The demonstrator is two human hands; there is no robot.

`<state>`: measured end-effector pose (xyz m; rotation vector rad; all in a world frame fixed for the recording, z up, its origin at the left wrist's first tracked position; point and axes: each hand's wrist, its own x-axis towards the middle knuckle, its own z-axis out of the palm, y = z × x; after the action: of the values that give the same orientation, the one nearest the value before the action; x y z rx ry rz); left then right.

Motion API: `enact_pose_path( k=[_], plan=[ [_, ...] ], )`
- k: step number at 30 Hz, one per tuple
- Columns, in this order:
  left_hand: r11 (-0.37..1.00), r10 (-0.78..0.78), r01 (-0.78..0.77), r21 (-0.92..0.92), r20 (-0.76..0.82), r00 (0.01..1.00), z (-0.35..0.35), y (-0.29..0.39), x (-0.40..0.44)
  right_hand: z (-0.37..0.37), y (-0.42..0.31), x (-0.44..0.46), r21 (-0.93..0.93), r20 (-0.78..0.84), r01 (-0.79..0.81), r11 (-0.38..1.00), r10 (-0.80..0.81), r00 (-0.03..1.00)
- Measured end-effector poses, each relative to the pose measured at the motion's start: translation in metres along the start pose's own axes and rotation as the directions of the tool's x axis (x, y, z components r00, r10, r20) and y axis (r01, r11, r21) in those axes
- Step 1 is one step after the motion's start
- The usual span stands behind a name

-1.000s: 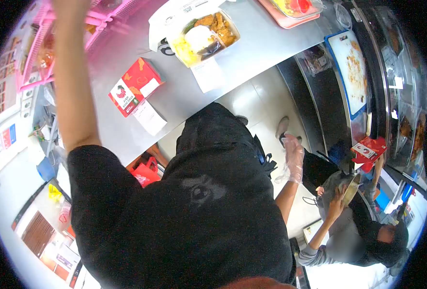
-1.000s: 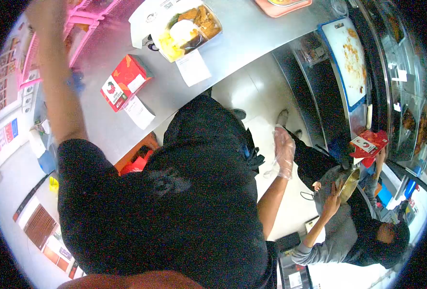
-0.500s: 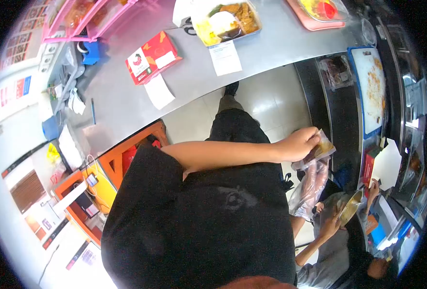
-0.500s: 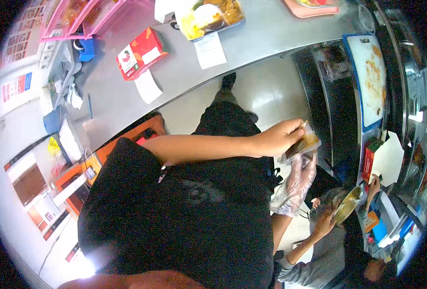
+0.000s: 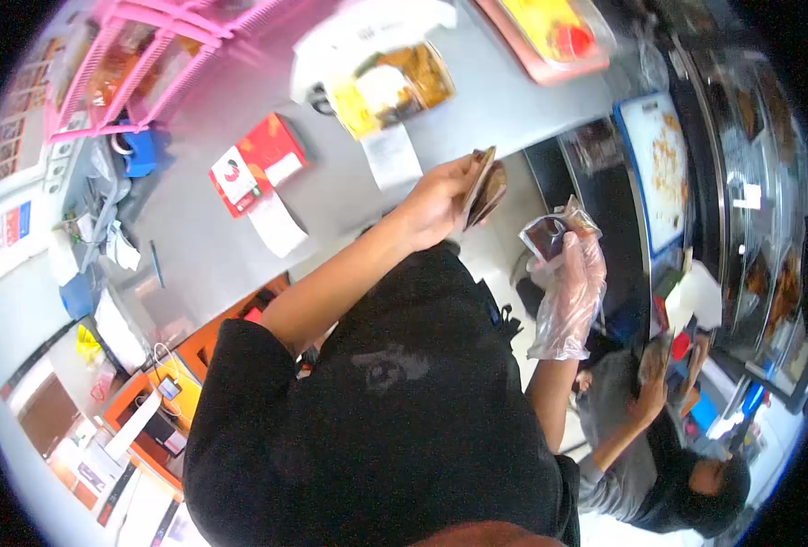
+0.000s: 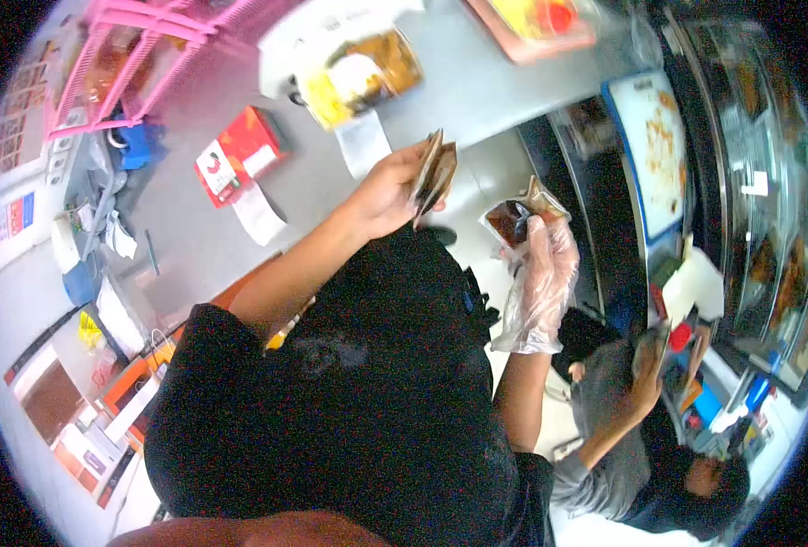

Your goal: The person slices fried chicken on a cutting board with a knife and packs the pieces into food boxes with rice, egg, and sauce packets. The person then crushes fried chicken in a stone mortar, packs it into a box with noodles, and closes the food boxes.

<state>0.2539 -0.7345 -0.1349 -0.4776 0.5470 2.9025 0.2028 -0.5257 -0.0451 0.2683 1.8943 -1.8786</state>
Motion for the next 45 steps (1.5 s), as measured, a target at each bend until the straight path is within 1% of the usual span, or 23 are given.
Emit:
enact_pose_path(
  k=[1,2,4,6,8,11,13,16,17,19,21,23,26,29,31,33,35,37,38,41,42,43,45],
  plan=[
    [0.998,0.057,-0.058,0.039,0.048,0.997,-0.011,0.015,0.001,0.014,-0.006,0.01,-0.03,0.026,0.01,0.999,-0.009,1.0],
    [0.995,0.042,-0.03,0.1,-0.115,0.992,-0.002,0.032,-0.006,0.027,-0.014,0.018,-0.055,0.059,0.028,0.998,-0.025,0.998],
    [0.97,0.148,-0.15,0.192,0.028,0.989,-0.024,0.055,-0.003,0.061,-0.028,0.047,-0.064,0.189,0.096,0.993,-0.082,0.979],
    [0.963,0.252,-0.226,0.15,-0.185,0.95,-0.016,0.078,-0.01,0.109,-0.045,0.072,-0.039,0.262,0.105,0.994,-0.091,0.961],
    [0.957,0.24,-0.216,0.194,-0.108,0.965,-0.036,0.104,-0.021,0.15,-0.062,0.097,-0.136,0.337,0.113,0.984,-0.061,0.939],
    [0.938,0.293,-0.257,0.235,-0.136,0.946,-0.05,0.126,-0.05,0.233,-0.12,0.118,-0.122,0.528,0.349,0.929,-0.237,0.816],
    [0.928,0.334,-0.286,0.238,-0.192,0.923,-0.054,0.136,-0.07,0.289,-0.161,0.142,-0.144,0.701,0.621,0.771,-0.364,0.613],
    [0.888,0.413,-0.307,0.343,-0.298,0.861,-0.04,0.152,-0.105,0.388,-0.202,0.155,-0.057,0.754,0.757,0.65,-0.469,0.46],
    [0.888,0.43,-0.337,0.312,-0.304,0.85,-0.037,0.156,-0.113,0.423,-0.218,0.164,-0.137,0.78,0.835,0.533,-0.461,0.423],
    [0.883,0.462,-0.396,0.251,-0.317,0.828,-0.03,0.161,-0.124,0.503,-0.22,0.199,-0.055,0.727,0.987,0.154,-0.671,0.145],
    [0.849,0.526,-0.456,0.267,-0.351,0.775,-0.003,0.17,-0.128,0.575,-0.235,0.215,0.058,0.816,0.981,0.186,-0.575,0.06],
    [0.807,0.589,-0.514,0.29,-0.336,0.735,0.01,0.172,-0.124,0.615,-0.242,0.246,-0.017,0.805,1.0,0.004,-0.593,0.016],
    [0.74,0.669,-0.541,0.4,-0.349,0.656,0.023,0.17,-0.109,0.636,-0.247,0.289,0.17,0.692,0.983,-0.071,-0.702,-0.17],
    [0.747,0.665,-0.545,0.381,-0.432,0.609,0.035,0.163,-0.079,0.566,-0.257,0.264,0.243,0.753,0.97,0.03,-0.636,-0.169],
    [0.771,0.636,-0.512,0.379,-0.504,0.584,0.052,0.158,-0.051,0.524,-0.254,0.289,0.345,0.765,0.933,-0.1,-0.547,-0.341],
    [0.789,0.613,-0.535,0.302,-0.329,0.718,0.034,0.146,-0.023,0.443,-0.276,0.287,0.364,0.822,0.923,-0.124,-0.424,-0.381],
    [0.797,0.595,-0.48,0.367,-0.34,0.729,0.023,0.129,0.013,0.377,-0.302,0.302,0.363,0.874,0.929,-0.067,-0.32,-0.365],
    [0.849,0.514,-0.44,0.292,-0.27,0.814,0.062,0.137,0.049,0.332,-0.321,0.343,0.372,0.804,0.922,-0.11,-0.458,-0.379],
    [0.83,0.548,-0.434,0.351,-0.359,0.756,0.074,0.135,0.075,0.305,-0.327,0.366,0.38,0.767,0.917,-0.119,-0.515,-0.384],
    [0.813,0.532,-0.395,0.428,-0.27,0.803,0.081,0.136,0.135,0.24,-0.387,0.429,0.029,0.805,0.993,0.112,-0.592,0.043],
    [0.682,0.642,-0.373,0.629,-0.27,0.717,0.091,0.138,0.156,0.224,-0.404,0.461,-0.024,0.755,0.971,0.238,-0.632,0.174],
    [0.612,0.687,-0.346,0.711,-0.261,0.678,0.106,0.143,0.172,0.205,-0.421,0.492,0.007,0.698,0.953,0.302,-0.684,0.212],
    [0.429,0.792,-0.29,0.855,-0.201,0.577,0.145,0.167,0.197,0.191,-0.444,0.613,-0.221,0.596,0.972,0.077,-0.778,0.197]
  ],
)
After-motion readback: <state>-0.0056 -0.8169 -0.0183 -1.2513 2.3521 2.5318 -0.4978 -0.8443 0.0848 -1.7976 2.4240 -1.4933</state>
